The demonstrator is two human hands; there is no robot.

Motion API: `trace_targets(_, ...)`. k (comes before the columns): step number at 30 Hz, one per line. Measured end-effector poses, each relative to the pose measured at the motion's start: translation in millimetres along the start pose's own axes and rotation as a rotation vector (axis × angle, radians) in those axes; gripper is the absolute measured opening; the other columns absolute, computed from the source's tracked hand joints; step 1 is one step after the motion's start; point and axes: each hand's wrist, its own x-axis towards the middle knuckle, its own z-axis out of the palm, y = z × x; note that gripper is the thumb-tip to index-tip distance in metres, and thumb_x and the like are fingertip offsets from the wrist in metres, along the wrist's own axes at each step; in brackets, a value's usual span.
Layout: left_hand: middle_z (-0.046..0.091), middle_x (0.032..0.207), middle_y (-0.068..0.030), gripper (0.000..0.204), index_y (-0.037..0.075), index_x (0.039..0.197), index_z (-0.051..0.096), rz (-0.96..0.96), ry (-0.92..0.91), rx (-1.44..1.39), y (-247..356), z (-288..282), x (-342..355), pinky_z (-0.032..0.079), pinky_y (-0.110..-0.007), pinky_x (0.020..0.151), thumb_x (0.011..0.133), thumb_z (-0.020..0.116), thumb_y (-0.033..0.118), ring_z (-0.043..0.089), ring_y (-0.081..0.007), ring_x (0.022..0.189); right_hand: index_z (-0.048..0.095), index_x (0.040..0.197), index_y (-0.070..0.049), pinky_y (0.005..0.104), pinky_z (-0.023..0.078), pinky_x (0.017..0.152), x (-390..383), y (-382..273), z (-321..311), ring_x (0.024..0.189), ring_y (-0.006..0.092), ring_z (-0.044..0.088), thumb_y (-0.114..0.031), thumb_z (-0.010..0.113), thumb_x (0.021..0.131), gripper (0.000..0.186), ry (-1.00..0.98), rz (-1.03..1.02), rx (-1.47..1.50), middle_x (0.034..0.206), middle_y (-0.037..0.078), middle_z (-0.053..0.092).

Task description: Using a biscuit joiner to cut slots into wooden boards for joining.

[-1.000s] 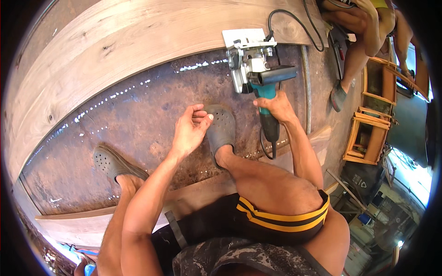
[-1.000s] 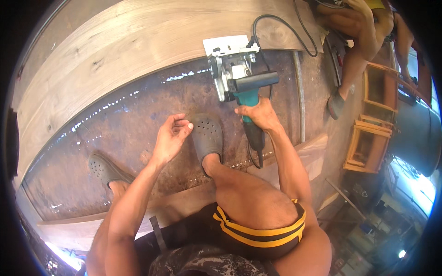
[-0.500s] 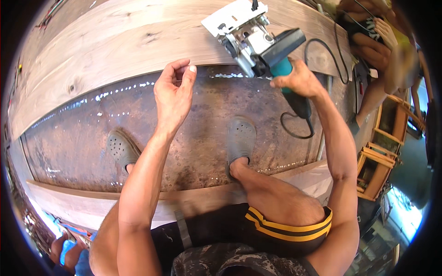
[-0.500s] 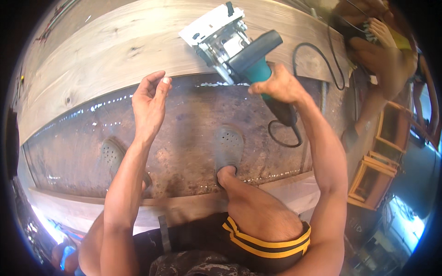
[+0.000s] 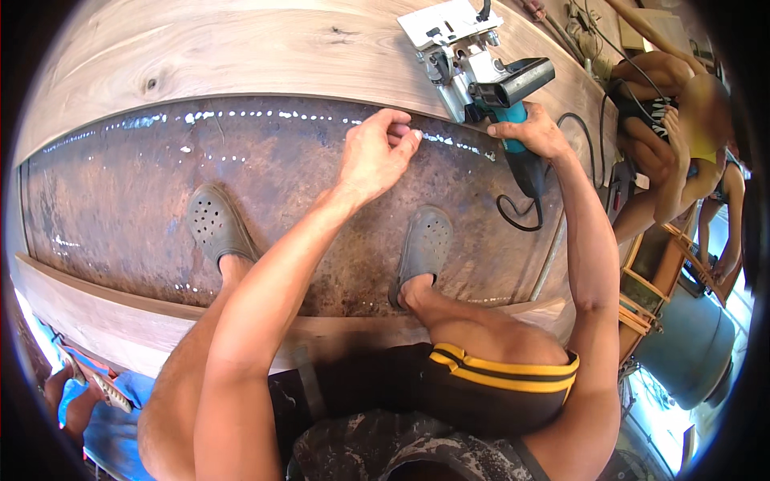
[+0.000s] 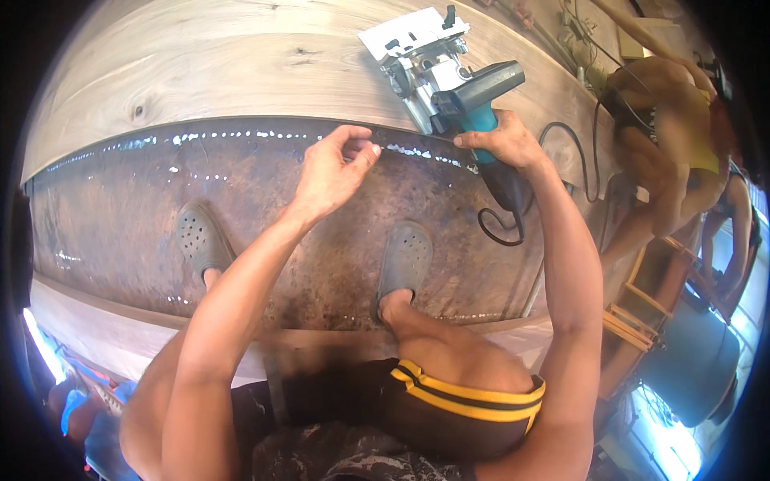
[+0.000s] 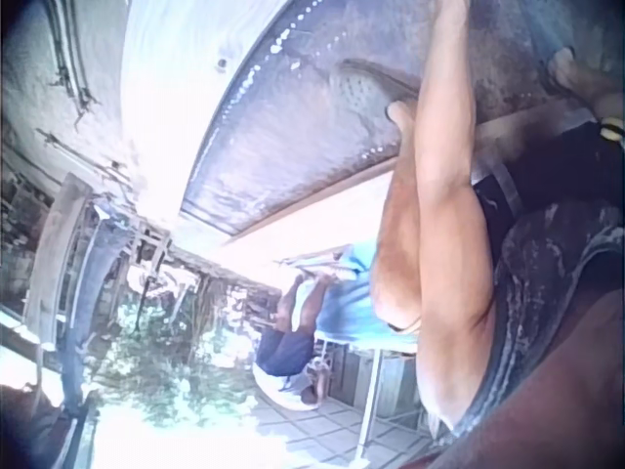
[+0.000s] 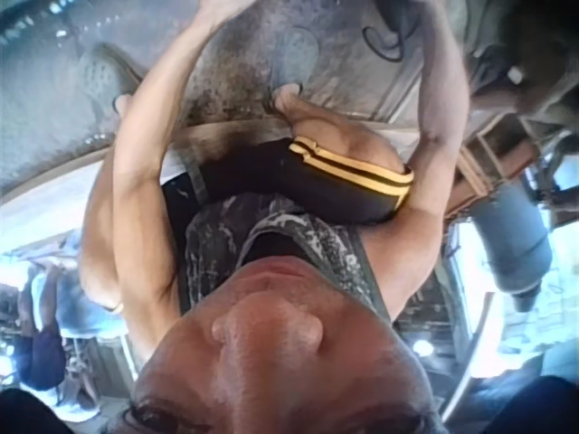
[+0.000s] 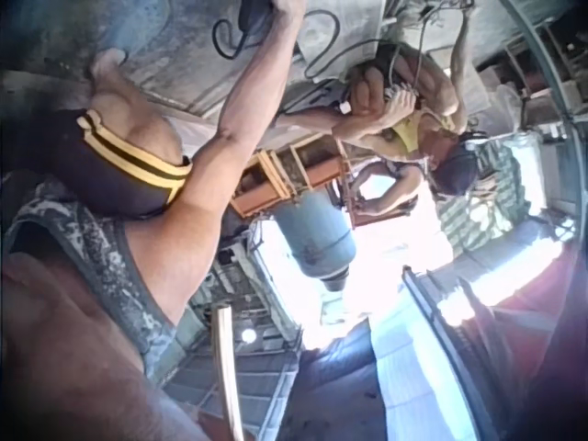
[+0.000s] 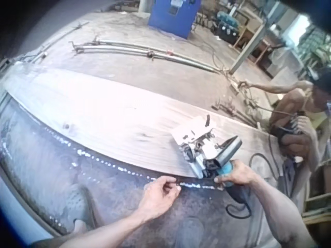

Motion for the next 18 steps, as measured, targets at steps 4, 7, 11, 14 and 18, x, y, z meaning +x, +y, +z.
trace_targets(4, 0.077, 0.11, -0.0155, 0.042, 0.0, 0.126, 0.067, 0.051, -0.076, 0.134, -11.9, -17.6, -9.9, 0.059, -0.038, 0.089, 0.094, 0.075, 0.027, 0.075, -0.0239, 0.097, 0.072, 0.102, 0.004, 0.0397, 0.056, 0.084, -8.7, -4.4, 11.0, 0.088, 0.0269, 0.073, -0.043, 0.09, 0.07, 0.06, 0.26, 0.009, -0.293, 0.094, 0.017, 0.076)
trace_targets(7, 0.077, 0.112, -0.0165, 0.046, 0.0, 0.126, 0.068, 0.051, -0.006, 0.195, -16.9, -47.9, -11.1, 0.058, -0.039, 0.093, 0.091, 0.077, 0.029, 0.075, -0.0269, 0.103, 0.059, 0.119, 0.002, 0.0468, 0.055, 0.087, -21.5, 0.9, 38.0, 0.095, 0.0406, 0.072, -0.037, 0.086, 0.074, 0.065, 0.42, -0.012, -0.632, 0.097, 0.024, 0.073)
trace_targets(11, 0.077, 0.113, -0.0173, 0.049, 0.002, 0.126, 0.069, 0.052, 0.157, 0.225, -11.1, -95.5, -14.2, 0.056, -0.04, 0.097, 0.09, 0.077, 0.034, 0.073, -0.0301, 0.11, 0.045, 0.13, -0.001, 0.0535, 0.052, 0.091, -17.8, 19.4, 33.9, 0.104, 0.0498, 0.067, -0.025, 0.083, 0.073, 0.072, 0.435, -0.108, -0.676, 0.105, 0.03, 0.07)
trace_targets(14, 0.076, 0.117, -0.0157, 0.049, 0.003, 0.127, 0.07, 0.026, 0.244, 0.203, -12.2, -136.4, -26.0, 0.054, -0.039, 0.099, 0.09, 0.076, 0.034, 0.073, -0.0284, 0.112, 0.049, 0.131, -0.003, 0.052, 0.051, 0.094, -5.4, 17.5, 27.1, 0.109, 0.0494, 0.065, -0.017, 0.084, 0.07, 0.072, 0.417, -0.142, -0.623, 0.111, 0.03, 0.069)
trace_targets(18, 0.076, 0.117, -0.0176, 0.047, 0.003, 0.128, 0.07, 0.057, 0.345, 0.136, -3.8, -154.4, -21.3, 0.055, -0.038, 0.097, 0.094, 0.073, 0.034, 0.073, -0.027, 0.111, 0.042, 0.145, -0.002, 0.0503, 0.051, 0.098, 14.6, 38.9, -6.3, 0.115, 0.046, 0.063, -0.017, 0.086, 0.07, 0.088, 0.395, -0.293, -0.653, 0.12, 0.028, 0.068)
